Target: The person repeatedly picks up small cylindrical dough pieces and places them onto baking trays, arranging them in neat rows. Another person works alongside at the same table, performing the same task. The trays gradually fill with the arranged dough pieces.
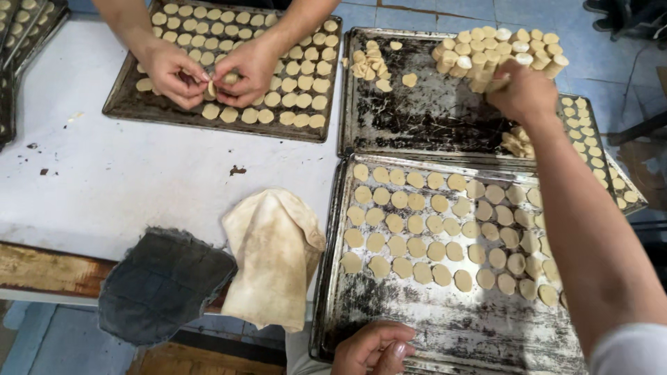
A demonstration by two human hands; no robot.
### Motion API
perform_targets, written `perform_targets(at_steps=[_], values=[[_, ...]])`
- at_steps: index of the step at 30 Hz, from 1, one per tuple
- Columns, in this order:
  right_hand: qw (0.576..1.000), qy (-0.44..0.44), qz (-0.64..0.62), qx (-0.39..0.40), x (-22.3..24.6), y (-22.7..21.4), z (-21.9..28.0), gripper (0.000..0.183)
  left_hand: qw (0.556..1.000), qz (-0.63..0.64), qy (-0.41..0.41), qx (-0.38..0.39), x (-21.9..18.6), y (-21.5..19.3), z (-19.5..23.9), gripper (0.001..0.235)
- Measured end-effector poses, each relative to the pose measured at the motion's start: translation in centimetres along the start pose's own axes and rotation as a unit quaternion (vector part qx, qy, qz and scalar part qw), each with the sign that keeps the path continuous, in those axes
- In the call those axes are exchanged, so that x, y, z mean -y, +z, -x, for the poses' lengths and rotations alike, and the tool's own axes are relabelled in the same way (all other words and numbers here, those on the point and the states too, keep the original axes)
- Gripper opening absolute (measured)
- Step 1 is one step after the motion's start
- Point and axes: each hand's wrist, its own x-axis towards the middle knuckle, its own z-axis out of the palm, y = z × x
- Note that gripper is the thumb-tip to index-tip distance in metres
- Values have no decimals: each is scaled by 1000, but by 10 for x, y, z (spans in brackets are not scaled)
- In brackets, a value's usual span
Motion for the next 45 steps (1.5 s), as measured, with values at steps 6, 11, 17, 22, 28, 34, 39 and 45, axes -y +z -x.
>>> perform_targets(at_steps=[6, 11, 17, 22, 28, 34, 39, 45], values=[[924, -269, -267, 58, 34, -61, 173, 32, 991, -97, 79, -53, -69, 10, -7, 34], [777, -377, -447, 234, 82, -68, 360, 48, 997, 26, 66, -28, -92, 7, -7, 59], [862, -99, -436, 238, 106, -53, 406, 14, 987, 157, 10, -19, -80, -7, 7, 41], [840, -186, -450, 238, 120, -48, 419, 9, 996, 73, 22, -54, -82, -19, 24, 39], [919, -198, -283, 191, 147, -48, 400, 12, 983, 156, 33, -89, -89, -36, 36, 38], [908, -241, -327, 104, 164, -38, 393, 11, 982, 140, 12, -128, -94, -44, 37, 38], [941, -168, -247, 157, 170, -33, 395, 19, 986, 95, 42, -132, -94, -41, 35, 37], [855, -167, -423, 251, 160, -43, 412, 16, 985, 113, 26, -126, -90, -40, 32, 33]])
